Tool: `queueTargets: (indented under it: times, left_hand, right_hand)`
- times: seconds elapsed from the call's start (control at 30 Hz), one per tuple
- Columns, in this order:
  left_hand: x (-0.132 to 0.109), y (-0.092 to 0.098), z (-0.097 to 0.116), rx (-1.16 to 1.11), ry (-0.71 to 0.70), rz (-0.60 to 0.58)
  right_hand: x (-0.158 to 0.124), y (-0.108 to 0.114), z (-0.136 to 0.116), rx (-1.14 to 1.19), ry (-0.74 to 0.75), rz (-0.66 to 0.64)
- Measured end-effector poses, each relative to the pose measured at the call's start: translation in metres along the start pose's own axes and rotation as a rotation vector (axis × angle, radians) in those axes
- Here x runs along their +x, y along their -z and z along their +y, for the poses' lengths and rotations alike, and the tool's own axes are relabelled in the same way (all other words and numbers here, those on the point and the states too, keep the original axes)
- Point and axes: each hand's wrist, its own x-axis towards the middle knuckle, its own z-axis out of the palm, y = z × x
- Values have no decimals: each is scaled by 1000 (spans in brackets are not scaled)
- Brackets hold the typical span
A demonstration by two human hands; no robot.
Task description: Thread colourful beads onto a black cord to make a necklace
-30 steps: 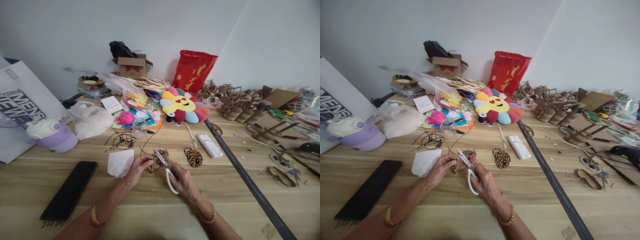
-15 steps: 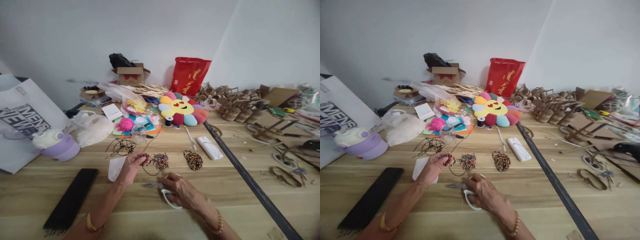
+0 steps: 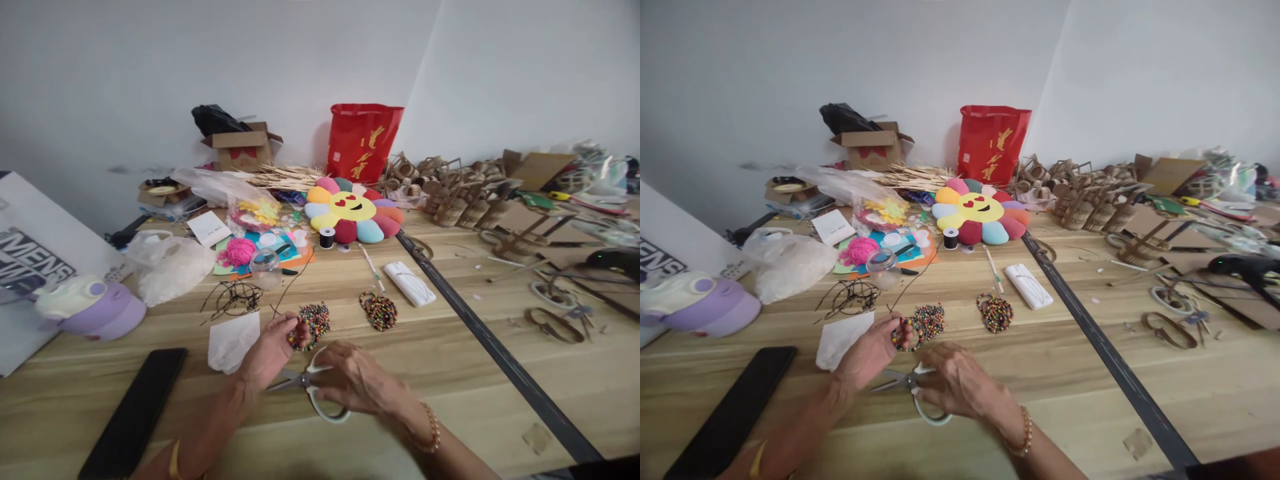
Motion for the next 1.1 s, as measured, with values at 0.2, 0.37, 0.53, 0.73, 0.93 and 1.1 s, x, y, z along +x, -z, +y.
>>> queueTargets:
  times: [0.2,0.37,0.53,0.73,0.93,1.1]
  left_hand:
    - [3,-12,-11,-89,107,18]
    - [8,-8,-27,-38,98,88]
    - [6,1,-30,176,13,133]
    - [3,7,-32,329,27,128]
    - [-2,7,-35,518,-39,69]
    - [-4,10,-34,722,-42,8]
  right_hand:
    - [7,-7,14,672,-189,230]
    - [15,-14,24,1011,-314,287]
    - [17,-11,30,1090,-369,323]
    - [18,-15,28,1144,-355,348]
    - [19,-19,25,1132,-294,332]
    - [17,-7,22,1010,-279,326]
